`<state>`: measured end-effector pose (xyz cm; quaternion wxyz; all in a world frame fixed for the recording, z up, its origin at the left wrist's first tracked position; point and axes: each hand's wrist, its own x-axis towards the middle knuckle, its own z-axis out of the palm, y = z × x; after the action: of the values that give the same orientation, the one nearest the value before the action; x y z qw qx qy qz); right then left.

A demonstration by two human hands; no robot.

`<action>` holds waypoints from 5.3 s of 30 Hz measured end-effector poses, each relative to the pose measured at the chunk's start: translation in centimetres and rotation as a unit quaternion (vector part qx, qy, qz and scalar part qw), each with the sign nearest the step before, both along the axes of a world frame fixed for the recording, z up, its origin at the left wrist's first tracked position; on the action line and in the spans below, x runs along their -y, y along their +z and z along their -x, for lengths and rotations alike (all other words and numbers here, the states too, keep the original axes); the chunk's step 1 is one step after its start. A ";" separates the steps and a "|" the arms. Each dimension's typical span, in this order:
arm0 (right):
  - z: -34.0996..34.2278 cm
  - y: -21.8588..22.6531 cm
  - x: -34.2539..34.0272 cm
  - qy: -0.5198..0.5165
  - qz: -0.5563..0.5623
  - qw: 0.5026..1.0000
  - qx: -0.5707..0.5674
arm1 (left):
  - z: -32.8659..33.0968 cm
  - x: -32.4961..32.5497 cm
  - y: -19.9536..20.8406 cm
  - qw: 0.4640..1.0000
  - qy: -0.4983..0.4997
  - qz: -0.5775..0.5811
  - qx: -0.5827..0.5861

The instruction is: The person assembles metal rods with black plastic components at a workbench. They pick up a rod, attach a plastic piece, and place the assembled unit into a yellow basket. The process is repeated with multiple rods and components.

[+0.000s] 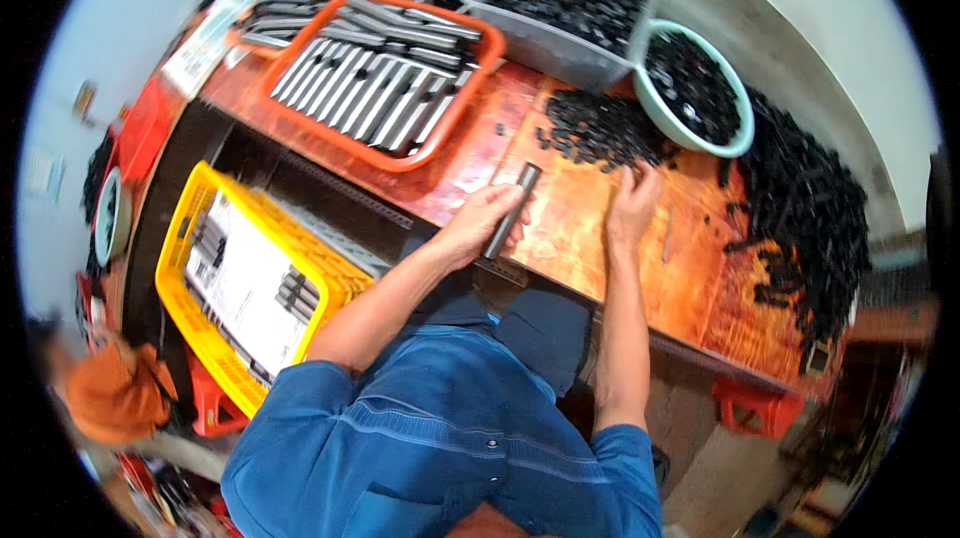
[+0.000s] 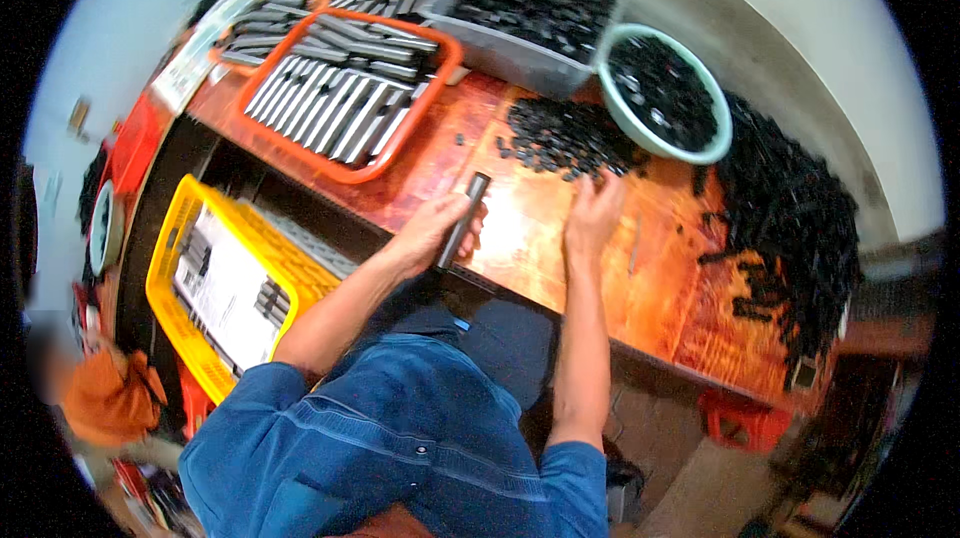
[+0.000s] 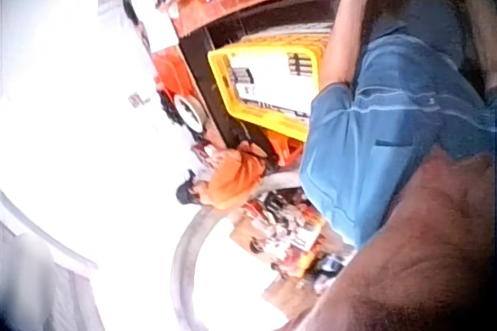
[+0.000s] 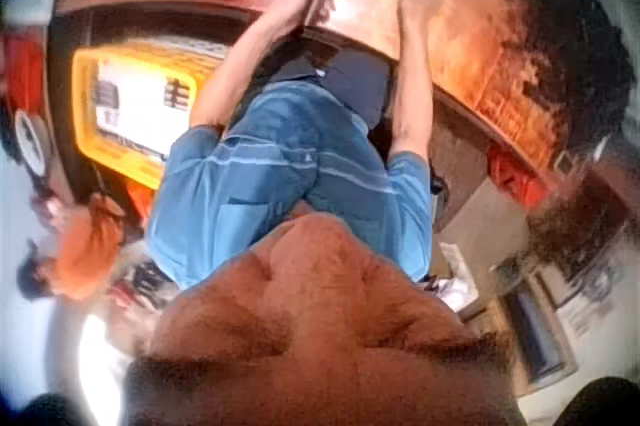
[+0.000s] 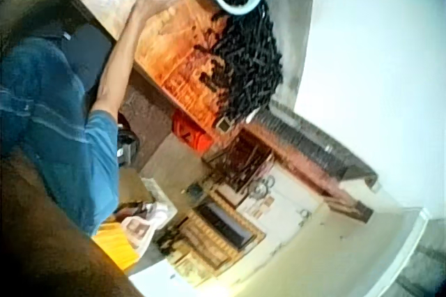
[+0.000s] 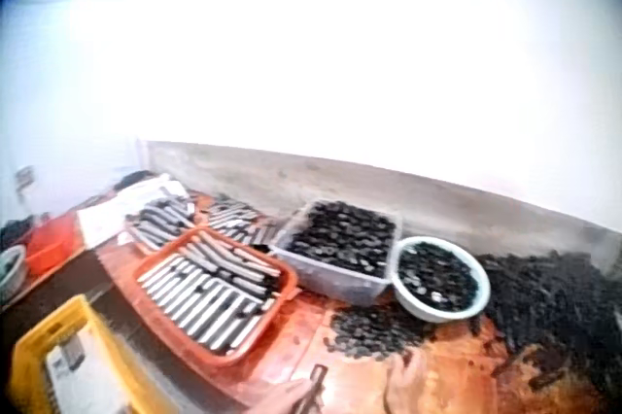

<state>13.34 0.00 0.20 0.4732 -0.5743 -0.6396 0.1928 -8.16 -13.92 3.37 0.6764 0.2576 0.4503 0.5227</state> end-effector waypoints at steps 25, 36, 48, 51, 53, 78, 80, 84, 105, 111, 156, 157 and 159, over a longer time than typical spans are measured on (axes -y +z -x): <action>0.8 0.6 1.6 0.078 -0.015 0.995 0.054 | 8.6 15.5 2.4 0.952 0.272 0.017 -0.137; -1.1 -1.3 0.4 0.108 -0.043 0.981 0.153 | 24.0 35.0 2.4 0.735 0.537 0.156 -0.383; -1.4 -1.6 0.1 0.096 -0.027 0.979 0.180 | 22.1 41.2 -7.0 0.780 0.473 0.308 -0.269; -0.9 -1.1 0.5 0.091 -0.028 0.975 0.199 | 22.4 40.3 -9.3 0.790 0.438 0.319 -0.286; -1.3 -1.7 0.0 0.093 -0.042 0.974 0.203 | 22.8 39.5 -10.2 0.800 0.450 0.313 -0.242; -1.1 -1.3 0.1 0.103 -0.057 0.979 0.166 | 22.5 38.9 -10.9 0.813 0.394 0.363 -0.229; -1.0 -1.2 0.2 0.108 -0.063 0.978 0.167 | 22.3 39.0 -10.6 0.809 0.400 0.367 -0.226; -1.2 -1.5 0.1 0.120 -0.085 0.974 0.171 | 21.9 39.3 -10.5 0.794 0.401 0.386 -0.242; -0.5 0.2 1.3 0.111 -0.057 0.990 0.060 | 16.4 10.9 7.1 0.625 0.343 -0.175 -0.679; 0.0 0.5 1.6 0.107 -0.046 0.992 0.039 | 18.8 -3.9 9.8 0.608 0.138 -0.249 -0.741; -1.4 -0.3 1.8 0.143 -0.025 0.965 -0.217 | -3.7 -15.6 -1.5 0.960 -0.028 -0.155 0.232; -1.1 0.2 2.0 0.163 -0.007 0.949 -0.269 | -3.1 -15.5 -2.0 0.960 -0.025 -0.151 0.233; -0.8 0.5 2.1 0.136 0.015 0.951 -0.276 | -3.2 -15.6 -2.6 0.966 -0.018 -0.143 0.215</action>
<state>14.12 -2.13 0.71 0.5914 -0.4132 -0.5534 0.4162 -4.98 1.70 0.75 0.7229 0.2414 0.2102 0.6123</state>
